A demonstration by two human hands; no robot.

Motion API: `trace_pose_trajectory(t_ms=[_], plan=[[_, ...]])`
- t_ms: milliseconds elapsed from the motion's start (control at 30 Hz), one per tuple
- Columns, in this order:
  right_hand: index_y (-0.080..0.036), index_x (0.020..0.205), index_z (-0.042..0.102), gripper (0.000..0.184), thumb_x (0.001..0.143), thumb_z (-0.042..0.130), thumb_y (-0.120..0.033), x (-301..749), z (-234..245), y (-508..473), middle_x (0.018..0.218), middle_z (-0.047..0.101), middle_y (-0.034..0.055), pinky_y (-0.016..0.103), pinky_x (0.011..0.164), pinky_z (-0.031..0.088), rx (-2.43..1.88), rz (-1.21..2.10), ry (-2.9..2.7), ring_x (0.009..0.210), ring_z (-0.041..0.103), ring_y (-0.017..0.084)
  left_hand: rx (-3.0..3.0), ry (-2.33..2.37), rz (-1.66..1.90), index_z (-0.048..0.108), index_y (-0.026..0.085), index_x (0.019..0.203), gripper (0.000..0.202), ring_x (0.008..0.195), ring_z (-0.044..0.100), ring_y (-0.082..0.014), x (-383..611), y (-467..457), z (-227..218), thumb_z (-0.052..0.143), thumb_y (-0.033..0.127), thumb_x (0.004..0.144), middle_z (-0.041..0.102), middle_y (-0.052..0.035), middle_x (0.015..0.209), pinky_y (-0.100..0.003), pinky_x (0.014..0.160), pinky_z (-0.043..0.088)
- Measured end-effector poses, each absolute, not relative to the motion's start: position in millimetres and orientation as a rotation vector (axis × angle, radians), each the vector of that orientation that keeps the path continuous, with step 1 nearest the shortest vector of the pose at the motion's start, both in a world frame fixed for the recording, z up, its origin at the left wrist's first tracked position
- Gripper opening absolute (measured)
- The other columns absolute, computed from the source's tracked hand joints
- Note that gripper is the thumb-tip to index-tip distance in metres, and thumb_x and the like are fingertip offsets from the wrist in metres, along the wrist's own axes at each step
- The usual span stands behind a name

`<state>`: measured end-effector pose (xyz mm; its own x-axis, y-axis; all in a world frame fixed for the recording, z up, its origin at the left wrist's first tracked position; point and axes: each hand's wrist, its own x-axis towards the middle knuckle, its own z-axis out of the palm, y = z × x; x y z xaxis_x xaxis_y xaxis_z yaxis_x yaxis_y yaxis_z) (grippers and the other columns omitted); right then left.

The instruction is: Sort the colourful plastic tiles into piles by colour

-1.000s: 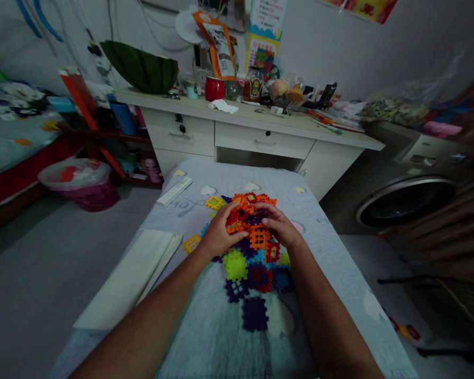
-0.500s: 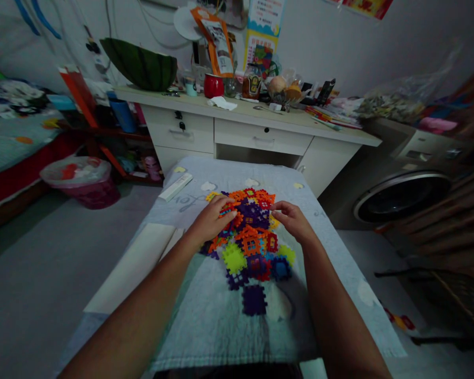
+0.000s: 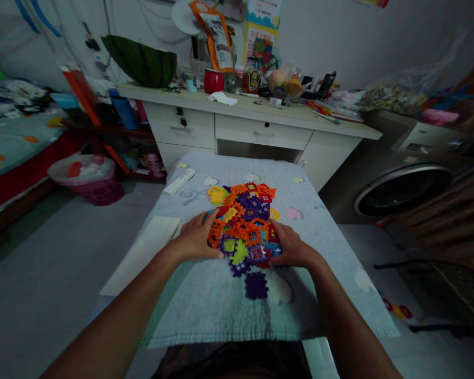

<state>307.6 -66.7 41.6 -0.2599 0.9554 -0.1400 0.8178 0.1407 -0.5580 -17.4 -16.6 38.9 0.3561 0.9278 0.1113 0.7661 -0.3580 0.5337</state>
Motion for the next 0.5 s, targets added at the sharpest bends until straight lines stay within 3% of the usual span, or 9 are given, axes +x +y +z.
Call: trace_pose_trajectory(t_ms=[100, 267, 400, 500], plan=[[-0.026, 0.155, 0.021, 0.124, 0.051, 0.087, -0.035, 299.5, 37.9, -58.1, 0.154, 0.032, 0.0177, 0.06, 0.113, 0.023, -1.665, 0.794, -2.132, 0.14, 0.031, 0.041, 2.299, 1.473, 0.369, 0.02, 0.024, 0.153, 0.122, 0.134, 0.04, -0.0419, -10.2, -21.1, 37.1, 0.082, 0.045, 0.05, 0.04, -0.0192, 0.149, -0.055, 0.107, 0.035], [-0.021, 0.154, 0.021, 0.115, 0.056, 0.082, -0.024, 290.9, 38.3, -41.4, 0.153, 0.033, 0.017, 0.052, 0.116, 0.024, -1.516, 0.854, -1.997, 0.14, 0.033, 0.035, 2.329, 1.337, 0.504, 0.011, 0.021, 0.155, 0.118, 0.13, 0.045, -0.0381, 7.1, -22.0, 39.5, 0.078, 0.036, 0.059, 0.045, -0.0199, 0.144, -0.051, 0.105, 0.038], [-0.021, 0.151, 0.026, 0.107, 0.059, 0.081, -0.025, 282.5, 41.8, -32.6, 0.152, 0.035, 0.0138, 0.046, 0.119, 0.023, -1.439, 0.91, -1.824, 0.14, 0.035, 0.03, 2.283, 1.241, 0.633, 0.009, 0.022, 0.155, 0.113, 0.128, 0.049, -0.034, 15.0, -19.9, 34.3, 0.076, 0.033, 0.065, 0.047, -0.0187, 0.143, -0.047, 0.106, 0.039], [-0.024, 0.151, 0.024, 0.106, 0.062, 0.082, -0.03, 275.3, 44.1, -28.4, 0.149, 0.041, 0.0107, 0.044, 0.117, 0.029, -1.325, 1.05, -1.677, 0.133, 0.045, 0.027, 2.228, 1.206, 0.698, 0.009, 0.021, 0.155, 0.119, 0.131, 0.048, -0.0344, 18.1, -17.9, 30.1, 0.081, 0.034, 0.061, 0.046, -0.0198, 0.145, -0.047, 0.107, 0.038]])
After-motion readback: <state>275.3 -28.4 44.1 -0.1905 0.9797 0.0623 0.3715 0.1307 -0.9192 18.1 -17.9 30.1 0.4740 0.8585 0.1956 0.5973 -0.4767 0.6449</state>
